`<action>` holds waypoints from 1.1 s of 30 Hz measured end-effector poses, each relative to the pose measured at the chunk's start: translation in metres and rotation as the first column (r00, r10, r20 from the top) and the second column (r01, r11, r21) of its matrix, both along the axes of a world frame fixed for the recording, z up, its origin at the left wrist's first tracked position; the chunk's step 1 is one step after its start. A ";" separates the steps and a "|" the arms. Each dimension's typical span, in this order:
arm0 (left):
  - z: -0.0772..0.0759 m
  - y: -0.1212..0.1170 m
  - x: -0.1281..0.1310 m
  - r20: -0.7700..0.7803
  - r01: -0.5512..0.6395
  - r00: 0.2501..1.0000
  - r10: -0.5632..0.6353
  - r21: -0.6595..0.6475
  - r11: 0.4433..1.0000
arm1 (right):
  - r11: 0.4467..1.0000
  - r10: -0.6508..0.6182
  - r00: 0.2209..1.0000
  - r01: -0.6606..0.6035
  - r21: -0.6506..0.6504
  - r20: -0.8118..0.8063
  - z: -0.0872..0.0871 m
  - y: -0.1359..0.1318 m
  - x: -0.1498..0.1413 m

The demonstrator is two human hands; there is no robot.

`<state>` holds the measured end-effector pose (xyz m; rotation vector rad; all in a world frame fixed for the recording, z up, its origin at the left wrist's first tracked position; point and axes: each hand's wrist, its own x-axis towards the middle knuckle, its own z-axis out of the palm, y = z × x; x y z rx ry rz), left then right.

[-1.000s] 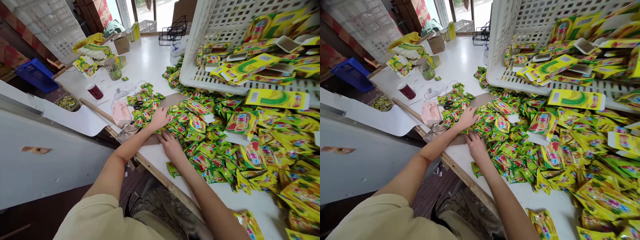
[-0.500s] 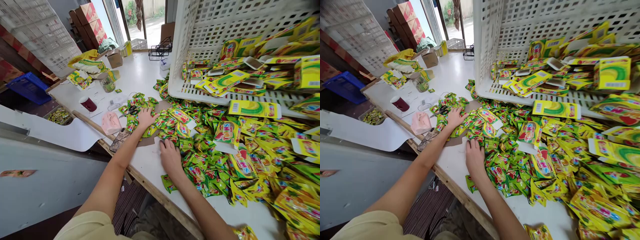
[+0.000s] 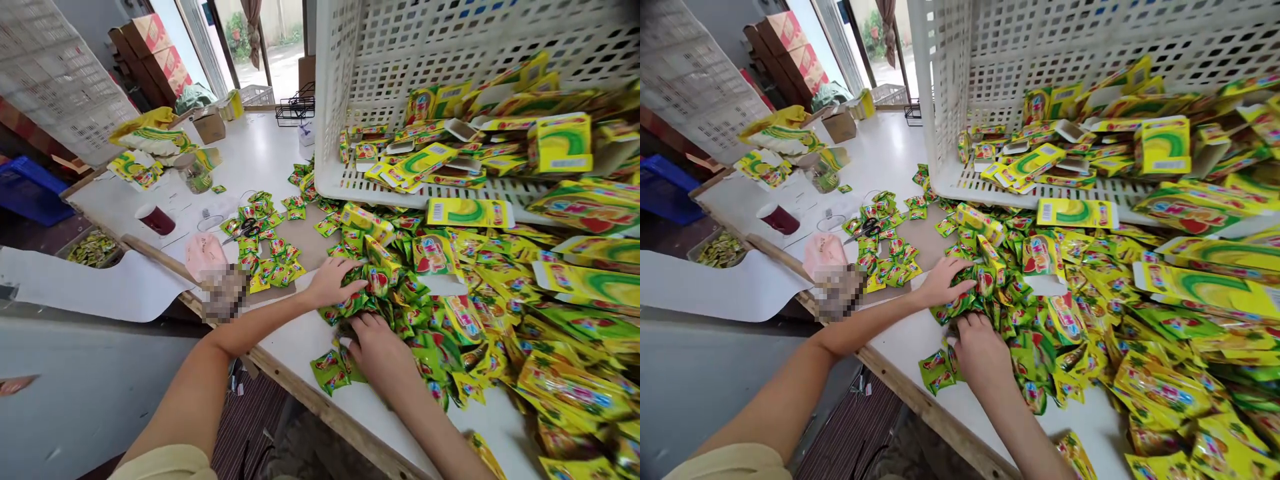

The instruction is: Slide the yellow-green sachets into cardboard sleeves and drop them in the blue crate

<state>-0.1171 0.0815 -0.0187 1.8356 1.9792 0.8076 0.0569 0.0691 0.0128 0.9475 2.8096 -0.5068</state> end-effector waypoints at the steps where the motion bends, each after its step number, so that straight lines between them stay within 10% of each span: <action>1: 0.003 -0.001 0.002 0.038 0.066 0.997 -0.065 -0.013 0.998 | 1.000 -0.001 1.000 0.001 -0.029 0.013 0.001 0.003 0.010; 4: 0.013 0.009 -0.007 0.090 0.117 0.989 -0.113 -0.036 0.993 | 0.993 -0.006 0.998 0.014 -0.117 0.067 0.006 0.011 0.041; 11: 0.028 0.087 -0.060 0.022 -0.446 0.895 0.446 0.113 0.888 | 0.984 -0.008 0.995 0.025 -0.177 0.099 0.029 0.016 0.074; 15: 0.032 0.104 -0.034 0.182 -0.091 0.979 0.096 -0.032 0.995 | 0.990 -0.036 0.998 0.043 -0.132 0.058 0.048 0.023 0.083; 20: 0.041 0.094 0.004 0.198 0.291 0.932 -0.302 0.083 0.953 | 0.991 -0.114 0.993 0.112 -0.071 -0.038 0.066 0.057 0.114; 24: 0.058 0.108 -0.028 0.416 -0.201 0.905 0.090 0.232 0.952 | 0.984 -0.157 0.951 0.174 0.040 -0.267 0.106 0.111 0.142; 27: 0.069 0.125 -0.077 0.531 -0.610 0.761 0.372 0.393 0.688 | 0.942 -0.243 0.896 0.309 0.129 -0.371 0.154 0.153 0.162; 30: 0.068 0.137 -0.121 0.585 -0.730 0.681 0.441 0.492 0.474 | 0.849 -0.395 0.810 0.502 0.164 -0.433 0.190 0.186 0.177; 33: 0.049 0.146 -0.145 0.462 -0.712 0.698 0.547 0.376 0.593 | 0.754 -0.522 0.741 0.632 0.177 -0.423 0.192 0.207 0.186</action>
